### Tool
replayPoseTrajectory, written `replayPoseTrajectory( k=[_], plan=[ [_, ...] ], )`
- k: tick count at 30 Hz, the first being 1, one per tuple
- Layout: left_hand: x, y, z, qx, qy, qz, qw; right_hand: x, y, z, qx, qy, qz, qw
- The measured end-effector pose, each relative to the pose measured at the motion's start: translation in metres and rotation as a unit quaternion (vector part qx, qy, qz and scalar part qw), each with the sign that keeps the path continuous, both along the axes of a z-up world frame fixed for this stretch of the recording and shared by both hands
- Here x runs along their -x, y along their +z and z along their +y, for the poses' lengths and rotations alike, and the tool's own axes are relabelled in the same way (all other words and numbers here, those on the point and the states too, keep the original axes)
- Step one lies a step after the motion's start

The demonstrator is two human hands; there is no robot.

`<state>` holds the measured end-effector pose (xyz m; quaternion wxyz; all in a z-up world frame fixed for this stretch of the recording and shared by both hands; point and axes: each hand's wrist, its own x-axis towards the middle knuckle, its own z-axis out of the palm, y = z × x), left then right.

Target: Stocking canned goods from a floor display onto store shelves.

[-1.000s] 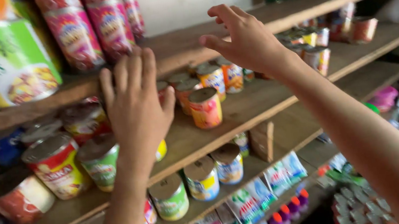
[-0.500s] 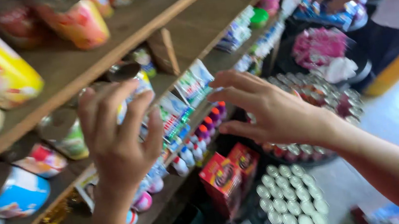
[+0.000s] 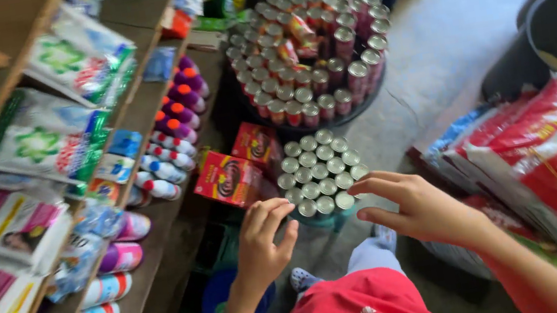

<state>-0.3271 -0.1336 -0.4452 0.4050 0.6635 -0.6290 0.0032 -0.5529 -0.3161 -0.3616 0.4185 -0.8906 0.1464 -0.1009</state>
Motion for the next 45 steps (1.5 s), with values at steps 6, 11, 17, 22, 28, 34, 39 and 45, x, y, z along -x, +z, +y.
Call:
replayPoseTrajectory(
  k=[6,11,17,22,28,34,39,45],
  plan=[
    [0.113,-0.066,-0.092,-0.041,-0.027,0.203,0.978,0.095,-0.069,-0.039,-0.090,-0.106,0.014,0.990],
    [0.211,-0.112,-0.185,-0.093,0.004,0.322,0.942,0.177,-0.114,-0.095,-0.147,-0.157,0.052,0.975],
    [0.297,-0.143,-0.264,-0.103,-0.030,0.405,0.908,0.267,-0.142,-0.168,-0.112,-0.197,0.020,0.974],
    [0.315,-0.150,-0.316,-0.128,-0.039,0.402,0.906,0.315,-0.148,-0.206,-0.193,-0.306,0.057,0.931],
    [0.322,-0.169,-0.367,-0.132,-0.045,0.403,0.904,0.340,-0.164,-0.224,-0.220,-0.326,0.053,0.918],
    [0.324,-0.183,-0.422,-0.146,-0.032,0.439,0.886,0.337,-0.185,-0.267,-0.243,-0.332,0.063,0.909],
    [0.295,-0.187,-0.475,-0.144,-0.043,0.433,0.889,0.305,-0.200,-0.325,-0.308,-0.372,0.006,0.875],
    [0.205,-0.209,-0.554,-0.091,-0.021,0.419,0.903,0.212,-0.218,-0.419,-0.300,-0.329,-0.028,0.895]
  ],
)
